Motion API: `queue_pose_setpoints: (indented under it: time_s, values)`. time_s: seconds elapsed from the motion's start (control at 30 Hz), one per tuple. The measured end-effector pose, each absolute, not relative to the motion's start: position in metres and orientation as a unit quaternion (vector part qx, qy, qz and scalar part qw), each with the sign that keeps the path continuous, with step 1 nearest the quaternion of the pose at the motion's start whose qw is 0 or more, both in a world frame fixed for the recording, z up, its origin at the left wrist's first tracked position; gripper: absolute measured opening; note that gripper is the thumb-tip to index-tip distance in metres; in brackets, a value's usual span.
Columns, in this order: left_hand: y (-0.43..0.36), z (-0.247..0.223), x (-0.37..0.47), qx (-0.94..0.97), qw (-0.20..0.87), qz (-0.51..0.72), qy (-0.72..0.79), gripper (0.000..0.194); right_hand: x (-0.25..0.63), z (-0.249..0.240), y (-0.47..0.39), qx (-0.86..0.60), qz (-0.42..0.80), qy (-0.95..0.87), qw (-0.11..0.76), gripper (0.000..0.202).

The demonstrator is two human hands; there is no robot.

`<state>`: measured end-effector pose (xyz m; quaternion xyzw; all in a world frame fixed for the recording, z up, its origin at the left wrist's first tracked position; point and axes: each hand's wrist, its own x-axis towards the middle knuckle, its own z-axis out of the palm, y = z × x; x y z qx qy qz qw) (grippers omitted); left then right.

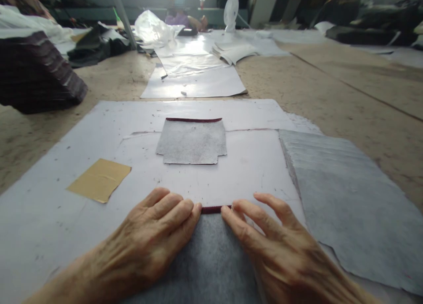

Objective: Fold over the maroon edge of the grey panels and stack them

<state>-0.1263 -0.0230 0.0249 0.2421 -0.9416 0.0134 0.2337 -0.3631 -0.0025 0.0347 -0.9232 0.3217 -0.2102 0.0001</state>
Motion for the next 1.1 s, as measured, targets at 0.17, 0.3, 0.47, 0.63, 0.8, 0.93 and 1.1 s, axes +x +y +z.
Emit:
queue_pose_setpoints:
  time_s: [0.17,0.3,0.47,0.63,0.8,0.93,1.1]
  values:
    - [-0.024,0.025,-0.130,0.248,0.243,0.019,-0.938,0.026,-0.377,0.029,-0.012,-0.882,-0.289,0.362,0.086,0.031]
    - [-0.024,0.025,-0.132,0.252,0.239,0.033,-0.937,0.026,-0.378,0.031,-0.019,-0.816,-0.350,0.455,0.065,0.021]
    - [-0.024,0.025,-0.133,0.248,0.238,0.032,-0.939,0.024,-0.343,0.033,-0.011,-0.856,-0.323,0.402,0.014,0.026]
    - [-0.023,0.026,-0.133,0.258,0.235,0.007,-0.937,0.021,-0.314,0.024,-0.002,-0.883,-0.295,0.360,-0.055,0.035]
    - [-0.025,0.028,-0.115,0.268,0.250,-0.028,-0.930,0.029,-0.320,0.021,-0.002,-0.881,-0.306,0.356,-0.060,0.036]
    - [-0.025,0.026,-0.098,0.279,0.273,-0.042,-0.920,0.029,-0.324,0.021,-0.004,-0.883,-0.296,0.360,-0.053,0.037]
    - [-0.026,0.023,-0.097,0.268,0.275,-0.066,-0.921,0.031,-0.325,0.024,-0.007,-0.901,-0.273,0.334,-0.038,0.037]
